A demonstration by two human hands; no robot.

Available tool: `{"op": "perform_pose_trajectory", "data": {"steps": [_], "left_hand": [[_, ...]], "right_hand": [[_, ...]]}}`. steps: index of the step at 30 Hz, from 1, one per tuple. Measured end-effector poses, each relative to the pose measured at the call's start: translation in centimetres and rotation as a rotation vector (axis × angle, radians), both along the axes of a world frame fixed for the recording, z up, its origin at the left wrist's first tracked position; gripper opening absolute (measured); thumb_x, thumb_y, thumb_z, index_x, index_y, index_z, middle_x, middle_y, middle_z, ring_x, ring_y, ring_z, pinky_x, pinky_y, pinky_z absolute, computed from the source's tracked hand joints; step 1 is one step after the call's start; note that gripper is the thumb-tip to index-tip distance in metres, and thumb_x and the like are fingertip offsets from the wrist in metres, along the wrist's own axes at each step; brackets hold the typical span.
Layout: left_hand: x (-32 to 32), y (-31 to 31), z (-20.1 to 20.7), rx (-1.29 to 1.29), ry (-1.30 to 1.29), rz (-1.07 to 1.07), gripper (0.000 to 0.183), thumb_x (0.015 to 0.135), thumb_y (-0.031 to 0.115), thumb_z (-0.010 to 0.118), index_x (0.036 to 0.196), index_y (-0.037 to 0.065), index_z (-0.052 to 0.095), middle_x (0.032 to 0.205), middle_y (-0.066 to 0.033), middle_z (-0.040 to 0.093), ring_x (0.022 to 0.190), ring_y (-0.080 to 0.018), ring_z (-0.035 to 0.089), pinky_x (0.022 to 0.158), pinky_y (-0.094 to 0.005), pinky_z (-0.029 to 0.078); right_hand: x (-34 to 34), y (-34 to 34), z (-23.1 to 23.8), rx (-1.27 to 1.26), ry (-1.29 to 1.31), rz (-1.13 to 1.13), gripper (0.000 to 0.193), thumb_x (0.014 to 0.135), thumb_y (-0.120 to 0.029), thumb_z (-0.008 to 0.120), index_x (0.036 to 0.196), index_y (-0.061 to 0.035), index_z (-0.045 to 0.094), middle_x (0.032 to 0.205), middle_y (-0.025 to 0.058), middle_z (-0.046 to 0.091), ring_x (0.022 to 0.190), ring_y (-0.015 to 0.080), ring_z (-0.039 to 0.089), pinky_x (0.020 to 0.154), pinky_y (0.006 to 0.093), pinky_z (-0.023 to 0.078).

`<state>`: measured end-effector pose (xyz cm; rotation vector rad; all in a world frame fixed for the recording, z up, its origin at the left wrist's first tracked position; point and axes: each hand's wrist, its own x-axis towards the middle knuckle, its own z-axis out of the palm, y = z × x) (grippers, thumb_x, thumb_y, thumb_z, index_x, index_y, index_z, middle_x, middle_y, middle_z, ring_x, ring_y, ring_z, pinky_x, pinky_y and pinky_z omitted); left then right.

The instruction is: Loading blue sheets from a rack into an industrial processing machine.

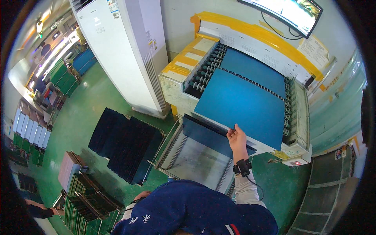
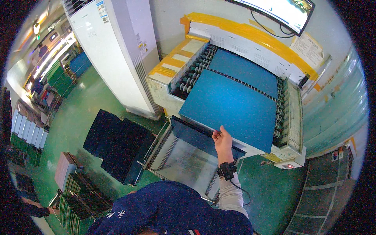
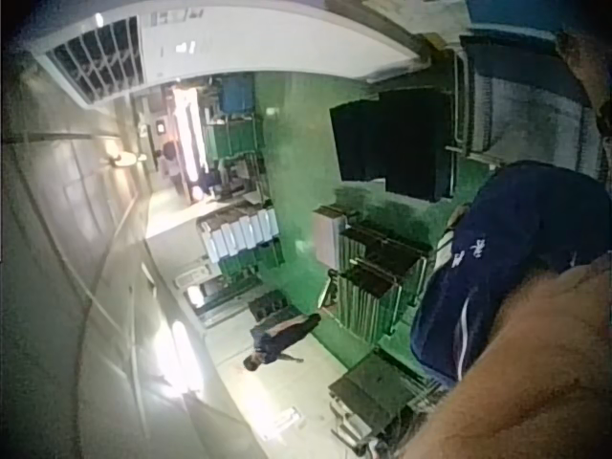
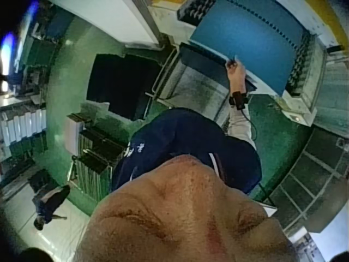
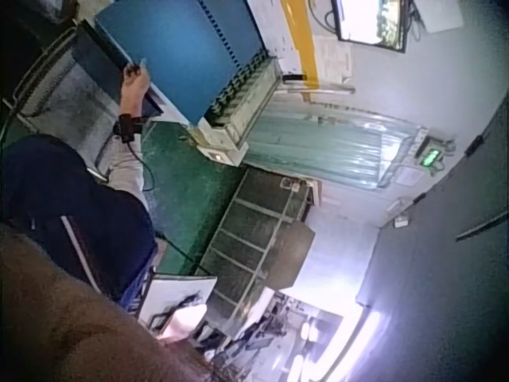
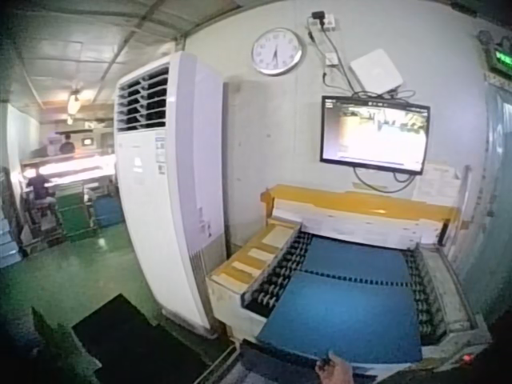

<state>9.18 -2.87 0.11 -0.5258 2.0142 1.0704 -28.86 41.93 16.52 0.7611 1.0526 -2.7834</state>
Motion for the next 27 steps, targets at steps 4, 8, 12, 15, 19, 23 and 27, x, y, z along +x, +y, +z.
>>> {"op": "perform_pose_trajectory", "data": {"steps": [4, 8, 12, 15, 19, 23, 27], "left_hand": [[0.0, 0.1, 0.0, -0.001, 0.001, 0.004, 0.036, 0.078, 0.031, 0.059, 0.105, 0.007, 0.065, 0.107, -0.0153, 0.062, 0.1, -0.0305, 0.058, 0.085, -0.039, 0.045], [0.0, 0.2, 0.0, 0.001, -0.001, 0.007, 0.036, 0.078, 0.031, 0.059, 0.105, 0.007, 0.065, 0.107, -0.0152, 0.062, 0.1, -0.0304, 0.058, 0.085, -0.039, 0.045], [0.1, 0.1, 0.0, -0.001, -0.004, 0.01, 0.036, 0.078, 0.031, 0.059, 0.105, 0.007, 0.065, 0.107, -0.0152, 0.062, 0.1, -0.0304, 0.058, 0.085, -0.0389, 0.045], [0.1, 0.2, 0.0, -0.002, -0.004, 0.009, 0.036, 0.078, 0.031, 0.059, 0.105, 0.007, 0.065, 0.107, -0.0152, 0.062, 0.1, -0.0303, 0.058, 0.086, -0.0389, 0.045], [0.1, 0.0, 0.1, -0.004, -0.006, 0.01, 0.036, 0.078, 0.031, 0.059, 0.105, 0.007, 0.065, 0.108, -0.0151, 0.062, 0.1, -0.0303, 0.058, 0.086, -0.0388, 0.045], [0.2, 0.0, 0.2, -0.009, -0.009, 0.012, 0.037, 0.078, 0.031, 0.059, 0.105, 0.007, 0.065, 0.108, -0.0151, 0.062, 0.101, -0.0302, 0.058, 0.086, -0.0388, 0.045], [0.3, 0.0, 0.2, -0.009, -0.012, 0.016, 0.037, 0.078, 0.031, 0.059, 0.105, 0.007, 0.065, 0.108, -0.0151, 0.062, 0.101, -0.0301, 0.058, 0.086, -0.0388, 0.045]], "right_hand": [[-0.3, -0.1, 0.1, 0.009, 0.012, 0.014, 0.017, 0.086, -0.021, 0.063, 0.088, -0.0066, 0.054, 0.077, 0.0088, 0.057, 0.068, 0.0212, 0.056, 0.063, 0.0339, 0.046], [-0.4, 0.0, 0.1, 0.012, 0.005, 0.015, 0.017, 0.086, -0.022, 0.062, 0.087, -0.0072, 0.054, 0.077, 0.0086, 0.058, 0.067, 0.0209, 0.056, 0.062, 0.0338, 0.045], [-0.6, 0.0, 0.1, 0.01, 0.008, 0.024, 0.018, 0.086, -0.023, 0.063, 0.087, -0.0072, 0.054, 0.077, 0.0089, 0.058, 0.067, 0.0207, 0.056, 0.062, 0.0339, 0.046], [-0.7, 0.3, -0.4, 0.031, 0.035, 0.054, 0.021, 0.086, -0.026, 0.063, 0.094, -0.0086, 0.055, 0.085, 0.0077, 0.06, 0.072, 0.0172, 0.055, 0.066, 0.0315, 0.045], [-0.8, 0.3, -0.2, 0.029, 0.03, 0.052, 0.02, 0.085, -0.022, 0.061, 0.093, -0.0064, 0.054, 0.086, 0.0096, 0.059, 0.072, 0.0178, 0.055, 0.066, 0.0319, 0.045], [-1.3, 0.7, -0.9, 0.006, 0.024, 0.057, 0.018, 0.083, -0.019, 0.06, 0.09, -0.0047, 0.053, 0.084, 0.012, 0.059, 0.071, 0.0202, 0.056, 0.065, 0.0334, 0.046], [-1.3, 0.7, -0.5, 0.009, 0.024, 0.07, 0.019, 0.083, -0.019, 0.06, 0.09, -0.0037, 0.052, 0.087, 0.0143, 0.06, 0.073, 0.0211, 0.056, 0.065, 0.0341, 0.047]]}}
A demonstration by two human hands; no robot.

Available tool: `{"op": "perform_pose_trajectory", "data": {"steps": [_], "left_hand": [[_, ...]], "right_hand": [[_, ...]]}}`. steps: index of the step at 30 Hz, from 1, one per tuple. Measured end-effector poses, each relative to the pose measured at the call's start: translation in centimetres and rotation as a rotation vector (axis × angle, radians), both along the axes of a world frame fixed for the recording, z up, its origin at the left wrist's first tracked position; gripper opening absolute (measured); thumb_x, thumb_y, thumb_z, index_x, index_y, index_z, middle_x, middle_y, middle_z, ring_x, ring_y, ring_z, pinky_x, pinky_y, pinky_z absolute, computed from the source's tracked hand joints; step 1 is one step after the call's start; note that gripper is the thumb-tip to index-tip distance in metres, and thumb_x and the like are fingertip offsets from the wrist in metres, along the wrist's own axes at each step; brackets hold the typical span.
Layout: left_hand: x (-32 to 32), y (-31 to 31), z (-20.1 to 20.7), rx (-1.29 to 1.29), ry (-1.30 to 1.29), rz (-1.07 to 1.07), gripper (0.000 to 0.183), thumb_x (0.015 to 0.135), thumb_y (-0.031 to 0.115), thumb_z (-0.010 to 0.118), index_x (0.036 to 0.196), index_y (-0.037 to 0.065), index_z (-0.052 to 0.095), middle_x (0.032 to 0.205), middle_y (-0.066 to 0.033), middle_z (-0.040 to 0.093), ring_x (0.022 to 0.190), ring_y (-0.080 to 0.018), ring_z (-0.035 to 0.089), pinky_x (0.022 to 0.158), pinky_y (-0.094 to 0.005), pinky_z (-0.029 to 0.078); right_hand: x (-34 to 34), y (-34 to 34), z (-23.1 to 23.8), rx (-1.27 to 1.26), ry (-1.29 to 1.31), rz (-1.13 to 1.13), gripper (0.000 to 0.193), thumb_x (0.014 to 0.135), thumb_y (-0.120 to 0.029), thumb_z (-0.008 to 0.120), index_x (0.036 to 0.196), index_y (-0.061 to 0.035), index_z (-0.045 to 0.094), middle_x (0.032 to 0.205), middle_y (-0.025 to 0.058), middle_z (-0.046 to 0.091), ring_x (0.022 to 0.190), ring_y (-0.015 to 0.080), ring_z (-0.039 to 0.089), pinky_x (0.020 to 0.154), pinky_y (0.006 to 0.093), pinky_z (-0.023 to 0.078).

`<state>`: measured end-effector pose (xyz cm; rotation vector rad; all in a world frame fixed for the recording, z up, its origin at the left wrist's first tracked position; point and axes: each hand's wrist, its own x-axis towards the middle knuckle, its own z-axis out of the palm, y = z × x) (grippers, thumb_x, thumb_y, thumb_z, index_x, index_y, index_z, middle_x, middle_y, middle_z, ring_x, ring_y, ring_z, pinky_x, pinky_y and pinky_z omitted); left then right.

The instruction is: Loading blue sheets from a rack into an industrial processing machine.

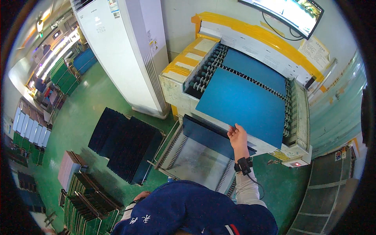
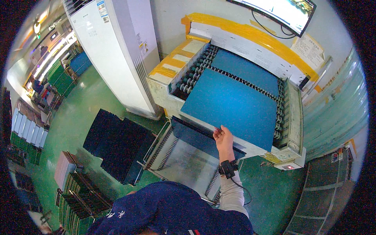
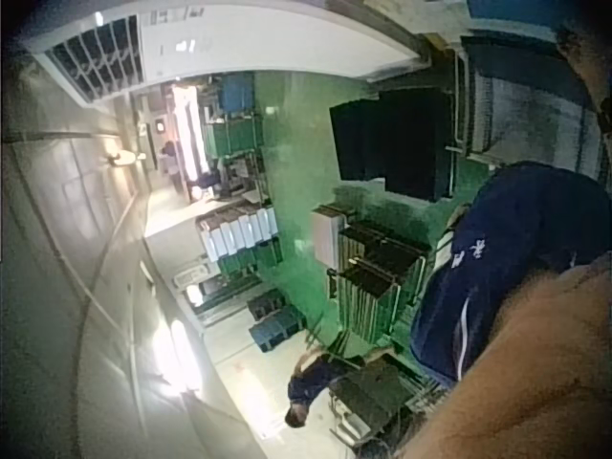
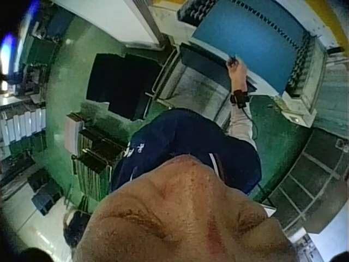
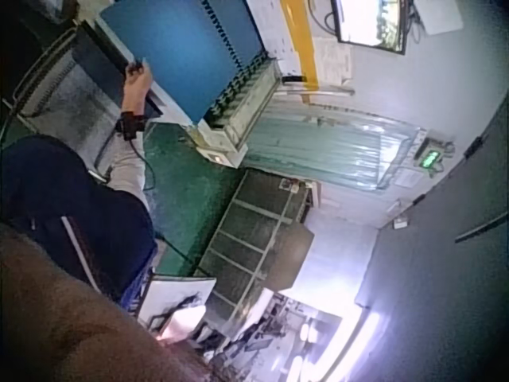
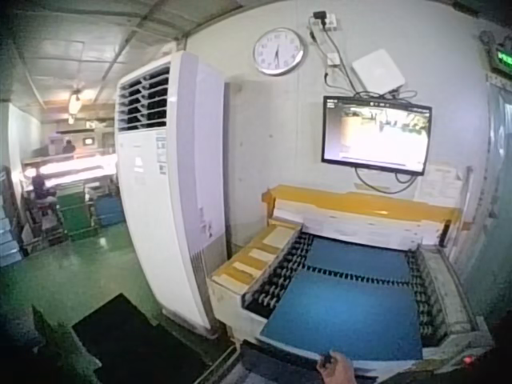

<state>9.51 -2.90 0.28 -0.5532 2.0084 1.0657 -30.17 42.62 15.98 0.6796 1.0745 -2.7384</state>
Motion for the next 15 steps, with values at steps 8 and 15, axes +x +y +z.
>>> {"op": "perform_pose_trajectory", "data": {"steps": [8, 15], "left_hand": [[-0.53, -0.02, -0.25, 0.001, -0.003, -0.012, 0.037, 0.078, 0.031, 0.06, 0.105, 0.007, 0.065, 0.108, -0.015, 0.062, 0.101, -0.03, 0.058, 0.086, -0.0387, 0.045], [-0.18, 0.12, -0.24, -0.002, -0.003, -0.007, 0.037, 0.078, 0.032, 0.06, 0.105, 0.007, 0.065, 0.109, -0.0149, 0.062, 0.102, -0.0299, 0.058, 0.087, -0.0386, 0.044]], "right_hand": [[-0.37, 0.47, 0.44, 0.071, -0.011, 0.032, 0.018, 0.085, -0.023, 0.06, 0.088, -0.0069, 0.053, 0.083, 0.0099, 0.063, 0.069, 0.0188, 0.057, 0.063, 0.0334, 0.046], [-0.83, 0.38, 0.7, 0.089, -0.019, 0.06, 0.021, 0.085, -0.026, 0.061, 0.086, -0.0048, 0.056, 0.079, 0.0097, 0.063, 0.064, 0.0178, 0.057, 0.059, 0.0314, 0.047]]}}
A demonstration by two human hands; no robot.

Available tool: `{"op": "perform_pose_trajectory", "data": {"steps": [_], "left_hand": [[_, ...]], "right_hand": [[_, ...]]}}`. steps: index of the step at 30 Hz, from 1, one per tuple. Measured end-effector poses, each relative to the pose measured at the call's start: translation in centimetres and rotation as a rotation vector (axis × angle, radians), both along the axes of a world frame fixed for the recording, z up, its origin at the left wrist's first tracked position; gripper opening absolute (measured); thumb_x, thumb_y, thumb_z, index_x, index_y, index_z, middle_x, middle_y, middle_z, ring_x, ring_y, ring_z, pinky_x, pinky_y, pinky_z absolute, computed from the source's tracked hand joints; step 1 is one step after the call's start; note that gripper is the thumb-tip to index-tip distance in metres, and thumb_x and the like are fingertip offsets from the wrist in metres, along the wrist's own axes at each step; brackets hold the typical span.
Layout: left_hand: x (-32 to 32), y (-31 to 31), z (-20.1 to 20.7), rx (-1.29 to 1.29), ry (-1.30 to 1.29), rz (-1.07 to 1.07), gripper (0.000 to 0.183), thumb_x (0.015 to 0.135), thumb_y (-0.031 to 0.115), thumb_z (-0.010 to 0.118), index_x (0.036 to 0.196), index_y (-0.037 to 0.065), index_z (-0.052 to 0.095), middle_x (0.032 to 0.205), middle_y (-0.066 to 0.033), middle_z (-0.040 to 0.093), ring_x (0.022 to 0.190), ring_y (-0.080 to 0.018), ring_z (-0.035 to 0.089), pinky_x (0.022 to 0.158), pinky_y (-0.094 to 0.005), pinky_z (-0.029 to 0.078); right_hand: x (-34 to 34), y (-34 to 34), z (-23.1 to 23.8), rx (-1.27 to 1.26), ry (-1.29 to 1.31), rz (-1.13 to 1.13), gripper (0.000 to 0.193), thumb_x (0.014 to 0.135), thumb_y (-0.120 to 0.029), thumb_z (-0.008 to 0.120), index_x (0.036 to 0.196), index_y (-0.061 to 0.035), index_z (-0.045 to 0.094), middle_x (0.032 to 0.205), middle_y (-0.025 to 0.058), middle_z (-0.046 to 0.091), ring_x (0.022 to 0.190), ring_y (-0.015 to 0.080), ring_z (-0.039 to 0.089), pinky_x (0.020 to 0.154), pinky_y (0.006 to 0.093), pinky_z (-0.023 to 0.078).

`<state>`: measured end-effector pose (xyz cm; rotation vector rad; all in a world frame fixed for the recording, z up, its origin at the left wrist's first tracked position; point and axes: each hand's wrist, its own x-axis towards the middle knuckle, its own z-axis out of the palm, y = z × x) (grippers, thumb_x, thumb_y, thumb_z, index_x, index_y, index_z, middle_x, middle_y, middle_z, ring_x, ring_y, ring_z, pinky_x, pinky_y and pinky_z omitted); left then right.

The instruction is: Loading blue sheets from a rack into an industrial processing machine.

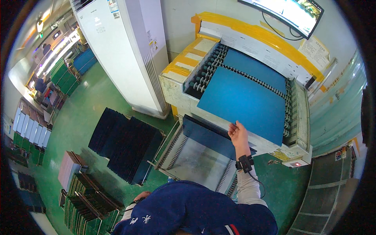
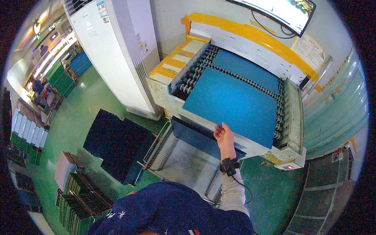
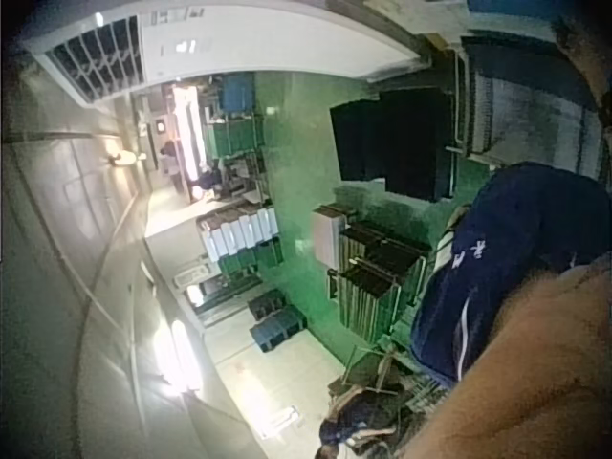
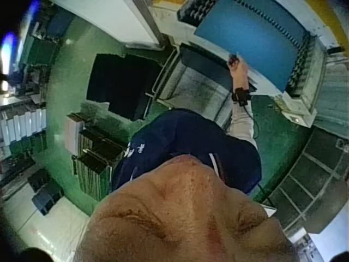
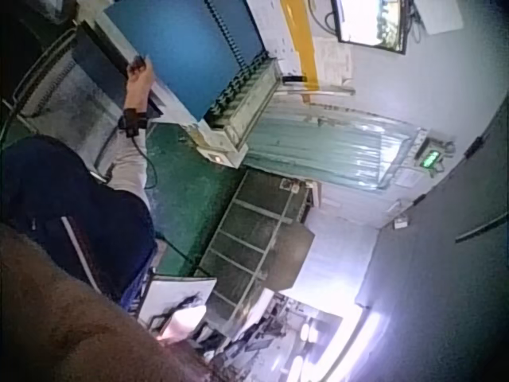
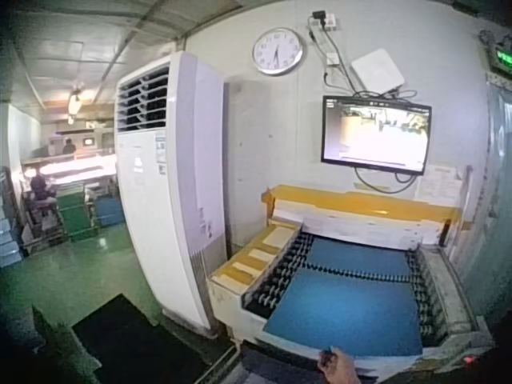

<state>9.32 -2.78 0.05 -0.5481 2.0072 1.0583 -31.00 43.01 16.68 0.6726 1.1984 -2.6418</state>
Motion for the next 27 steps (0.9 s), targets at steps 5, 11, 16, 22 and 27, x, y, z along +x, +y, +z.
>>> {"op": "perform_pose_trajectory", "data": {"steps": [5, 11, 16, 22, 27], "left_hand": [[-0.04, 0.07, 0.01, 0.002, 0.0, 0.004, 0.037, 0.078, 0.032, 0.06, 0.105, 0.007, 0.065, 0.109, -0.0149, 0.062, 0.102, -0.0298, 0.058, 0.087, -0.0385, 0.044], [-0.01, 0.04, -0.32, 0.006, -0.005, 0.004, 0.037, 0.078, 0.032, 0.06, 0.105, 0.007, 0.065, 0.11, -0.0148, 0.062, 0.102, -0.0297, 0.058, 0.087, -0.0385, 0.044], [-0.06, -0.03, -0.03, -0.003, -0.007, -0.008, 0.037, 0.078, 0.032, 0.06, 0.105, 0.007, 0.065, 0.11, -0.0147, 0.062, 0.103, -0.0296, 0.058, 0.087, -0.0384, 0.044], [0.04, 0.07, -0.08, 0.003, -0.003, -0.012, 0.037, 0.078, 0.032, 0.06, 0.105, 0.007, 0.065, 0.11, -0.0147, 0.062, 0.103, -0.0295, 0.058, 0.088, -0.0383, 0.044], [-0.36, 0.2, -0.05, -0.002, -0.002, -0.02, 0.038, 0.078, 0.032, 0.06, 0.105, 0.007, 0.065, 0.11, -0.0146, 0.062, 0.103, -0.0294, 0.058, 0.088, -0.0383, 0.044]], "right_hand": [[-0.66, 0.59, -0.37, 0.013, 0.006, 0.034, 0.025, 0.086, -0.028, 0.06, 0.086, -0.0039, 0.059, 0.077, 0.0087, 0.063, 0.063, 0.0171, 0.057, 0.058, 0.0306, 0.047], [-1.0, 0.29, 0.44, 0.037, -0.027, 0.083, 0.029, 0.088, -0.031, 0.058, 0.09, -0.0022, 0.059, 0.076, 0.008, 0.062, 0.063, 0.0167, 0.056, 0.059, 0.0293, 0.046], [-1.07, 0.43, 0.09, -0.028, -0.01, 0.054, 0.03, 0.09, -0.032, 0.055, 0.094, -0.0022, 0.059, 0.079, 0.0066, 0.063, 0.065, 0.016, 0.056, 0.059, 0.0287, 0.046], [-0.9, 0.3, -0.06, -0.027, 0.041, 0.088, 0.029, 0.091, -0.032, 0.053, 0.095, -0.0035, 0.059, 0.08, 0.0063, 0.063, 0.067, 0.0162, 0.057, 0.059, 0.0288, 0.047], [-0.89, 0.53, -0.05, -0.007, 0.048, 0.122, 0.028, 0.091, -0.031, 0.054, 0.095, -0.0035, 0.061, 0.083, 0.0062, 0.062, 0.072, 0.0164, 0.057, 0.064, 0.0293, 0.047]]}}
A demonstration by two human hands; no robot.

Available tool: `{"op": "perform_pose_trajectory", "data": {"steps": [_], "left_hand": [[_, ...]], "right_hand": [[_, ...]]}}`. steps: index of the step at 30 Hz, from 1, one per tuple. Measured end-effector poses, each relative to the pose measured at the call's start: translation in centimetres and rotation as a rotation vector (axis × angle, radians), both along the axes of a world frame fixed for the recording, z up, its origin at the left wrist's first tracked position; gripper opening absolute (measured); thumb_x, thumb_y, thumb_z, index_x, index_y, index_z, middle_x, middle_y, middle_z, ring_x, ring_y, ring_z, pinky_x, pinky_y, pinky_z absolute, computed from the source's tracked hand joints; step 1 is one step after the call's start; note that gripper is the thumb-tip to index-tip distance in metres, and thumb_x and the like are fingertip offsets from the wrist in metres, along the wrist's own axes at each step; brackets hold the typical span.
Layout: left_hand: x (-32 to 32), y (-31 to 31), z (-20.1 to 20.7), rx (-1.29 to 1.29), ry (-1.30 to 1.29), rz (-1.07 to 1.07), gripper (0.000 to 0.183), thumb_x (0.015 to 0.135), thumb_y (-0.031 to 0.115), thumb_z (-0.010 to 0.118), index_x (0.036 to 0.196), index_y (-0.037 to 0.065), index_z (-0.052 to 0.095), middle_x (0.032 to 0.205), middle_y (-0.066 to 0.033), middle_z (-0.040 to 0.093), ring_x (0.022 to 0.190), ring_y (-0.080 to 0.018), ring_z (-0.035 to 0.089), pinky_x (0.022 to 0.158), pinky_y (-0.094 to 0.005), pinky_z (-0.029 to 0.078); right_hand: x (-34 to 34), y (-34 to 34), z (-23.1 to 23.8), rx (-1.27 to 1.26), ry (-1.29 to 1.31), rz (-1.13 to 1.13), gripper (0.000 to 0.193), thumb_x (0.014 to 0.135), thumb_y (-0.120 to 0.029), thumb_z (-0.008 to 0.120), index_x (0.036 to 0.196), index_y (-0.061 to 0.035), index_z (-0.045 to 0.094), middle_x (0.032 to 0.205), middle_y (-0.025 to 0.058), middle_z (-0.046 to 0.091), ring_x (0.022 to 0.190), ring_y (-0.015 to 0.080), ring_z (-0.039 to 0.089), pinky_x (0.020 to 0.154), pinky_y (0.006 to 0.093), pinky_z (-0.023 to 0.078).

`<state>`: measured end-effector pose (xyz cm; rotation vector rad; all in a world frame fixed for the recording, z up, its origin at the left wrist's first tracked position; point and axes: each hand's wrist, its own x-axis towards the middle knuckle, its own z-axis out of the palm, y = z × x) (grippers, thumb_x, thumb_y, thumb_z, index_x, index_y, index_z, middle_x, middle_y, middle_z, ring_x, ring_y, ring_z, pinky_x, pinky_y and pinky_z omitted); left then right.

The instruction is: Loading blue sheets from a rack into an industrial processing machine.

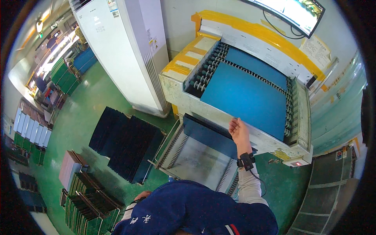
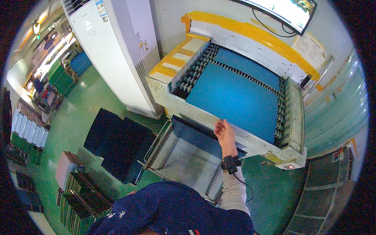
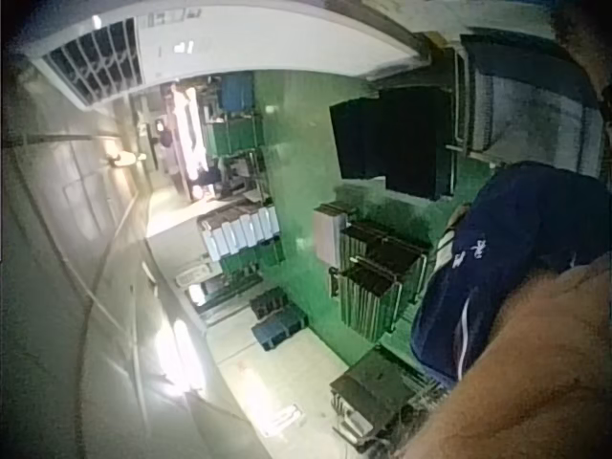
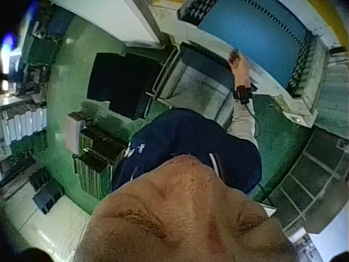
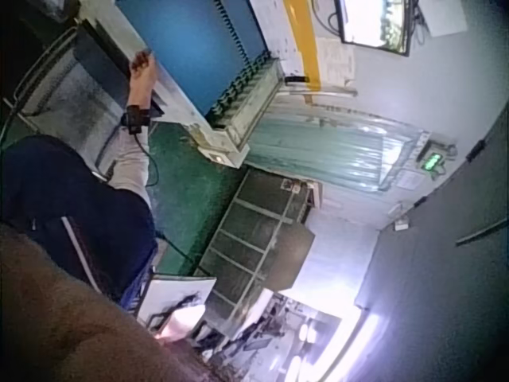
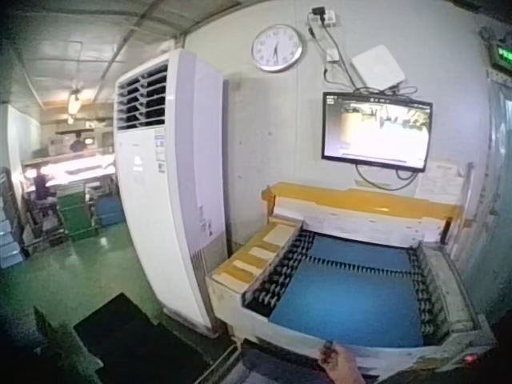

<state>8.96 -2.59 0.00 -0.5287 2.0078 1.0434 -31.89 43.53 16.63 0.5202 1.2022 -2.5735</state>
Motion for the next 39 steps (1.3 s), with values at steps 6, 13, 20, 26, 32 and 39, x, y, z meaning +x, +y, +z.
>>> {"op": "perform_pose_trajectory", "data": {"steps": [6, 13, 20, 26, 32, 39], "left_hand": [[0.4, 0.4, 0.1, -0.004, 0.008, 0.001, 0.038, 0.078, 0.033, 0.06, 0.106, 0.007, 0.065, 0.111, -0.0146, 0.062, 0.104, -0.0293, 0.058, 0.088, -0.0382, 0.044], [0.5, 1.8, 1.5, -0.092, 0.0, -0.01, 0.038, 0.078, 0.033, 0.06, 0.106, 0.007, 0.065, 0.111, -0.0145, 0.062, 0.104, -0.0292, 0.058, 0.088, -0.0381, 0.044], [1.6, 2.1, 2.9, 0.111, 0.031, 0.123, 0.04, 0.087, 0.03, 0.055, 0.112, 0.0, 0.061, 0.118, -0.0163, 0.059, 0.107, -0.0306, 0.056, 0.092, -0.0376, 0.042], [1.7, 2.2, 1.1, -0.003, -0.068, 0.168, 0.037, 0.076, 0.032, 0.064, 0.105, 0.008, 0.067, 0.103, -0.0095, 0.066, 0.095, -0.0214, 0.06, 0.084, -0.0339, 0.045], [-1.2, 5.3, 11.8, -0.142, -0.079, 0.269, 0.031, 0.078, 0.027, 0.064, 0.099, 0.005, 0.068, 0.096, -0.0106, 0.067, 0.087, -0.0198, 0.061, 0.078, -0.0338, 0.047], [5.9, 0.2, -4.5, 0.363, 0.334, -0.041, 0.029, 0.081, 0.023, 0.059, 0.098, 0.001, 0.066, 0.098, -0.0125, 0.065, 0.091, -0.0285, 0.061, 0.079, -0.0388, 0.045]], "right_hand": [[0.8, -1.8, -1.0, 0.549, 0.075, 0.17, 0.029, 0.088, -0.029, 0.056, 0.093, -0.0017, 0.062, 0.084, 0.0077, 0.066, 0.071, 0.019, 0.062, 0.066, 0.0314, 0.049], [3.1, -3.5, -4.7, 1.471, 0.494, 0.261, 0.018, 0.081, -0.023, 0.061, 0.088, -0.0067, 0.066, 0.083, 0.0121, 0.066, 0.077, 0.0302, 0.062, 0.069, 0.038, 0.048], [4.0, -3.7, -5.4, 1.651, 0.689, 0.231, 0.016, 0.077, -0.018, 0.065, 0.088, -0.0067, 0.064, 0.086, 0.0105, 0.064, 0.086, 0.0302, 0.059, 0.075, 0.0401, 0.047], [4.7, -4.3, -5.2, 1.764, 0.75, 0.203, 0.02, 0.075, -0.015, 0.066, 0.093, -0.0068, 0.063, 0.093, 0.0113, 0.062, 0.091, 0.0325, 0.056, 0.08, 0.0425, 0.044], [4.7, -3.8, -5.8, 1.748, 0.842, 0.212, 0.022, 0.073, -0.013, 0.066, 0.092, -0.0042, 0.063, 0.09, 0.0163, 0.06, 0.089, 0.0367, 0.055, 0.078, 0.0455, 0.043], [4.5, -4.7, -6.9, 1.73, 0.754, 0.392, 0.019, 0.073, -0.01, 0.066, 0.089, -0.0011, 0.062, 0.097, 0.0182, 0.055, 0.095, 0.0368, 0.051, 0.084, 0.0439, 0.042]]}}
